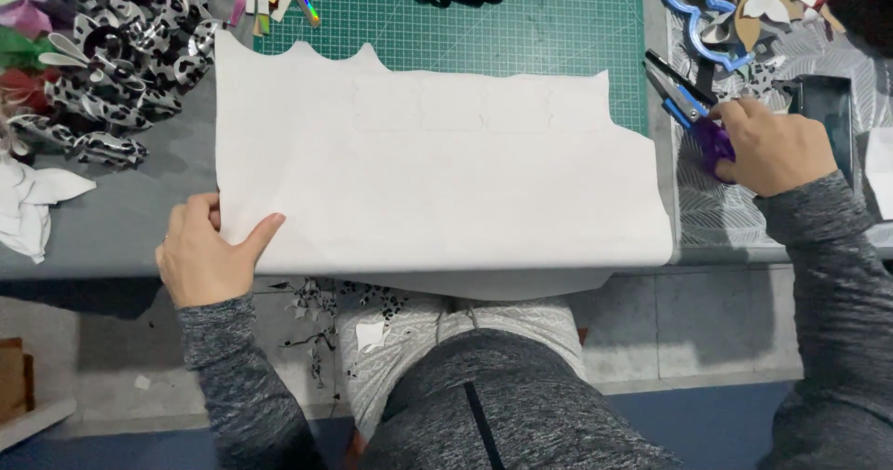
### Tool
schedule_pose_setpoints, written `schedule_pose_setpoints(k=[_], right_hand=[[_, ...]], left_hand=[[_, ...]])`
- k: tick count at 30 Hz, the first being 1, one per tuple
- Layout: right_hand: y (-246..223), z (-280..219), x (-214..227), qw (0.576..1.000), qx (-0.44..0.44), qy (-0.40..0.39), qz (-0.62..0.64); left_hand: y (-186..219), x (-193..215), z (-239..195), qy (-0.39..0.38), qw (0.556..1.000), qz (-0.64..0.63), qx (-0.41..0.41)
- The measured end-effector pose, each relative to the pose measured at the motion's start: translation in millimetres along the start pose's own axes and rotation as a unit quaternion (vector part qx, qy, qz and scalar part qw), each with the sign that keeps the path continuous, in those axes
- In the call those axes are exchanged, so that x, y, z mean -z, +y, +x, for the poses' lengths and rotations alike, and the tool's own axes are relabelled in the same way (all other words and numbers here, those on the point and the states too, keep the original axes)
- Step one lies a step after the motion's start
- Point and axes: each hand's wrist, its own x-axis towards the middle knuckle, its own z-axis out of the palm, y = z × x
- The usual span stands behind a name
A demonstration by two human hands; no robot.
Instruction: Trace a template onto a sheet of white material with a pencil and then cut out the shape using scissors.
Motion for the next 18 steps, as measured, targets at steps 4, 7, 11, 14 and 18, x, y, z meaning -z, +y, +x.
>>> schedule_pose_setpoints(k=[4,7,11,14,18], right_hand=[[-5,8,19,0.997,-0.002,-0.052,-0.059],[4,11,31,0.997,-0.023,-0.065,-0.018],[0,30,32,0.996,-0.044,-0.016,0.078],[-24,58,32,0.971,-0.022,0.042,0.234],[-57,111,23,0.914,0.144,0.109,0.363]], left_hand=[[-1,-1,-2,0.038,0.998,-0.032,-0.033],[1,-6,-7,0.073,0.996,-0.051,-0.030],[-7,-27,-13,0.141,0.988,-0.046,-0.032],[-4,-31,-17,0.202,0.976,-0.047,-0.063],[-1,-32,-21,0.248,0.964,-0.074,-0.067]])
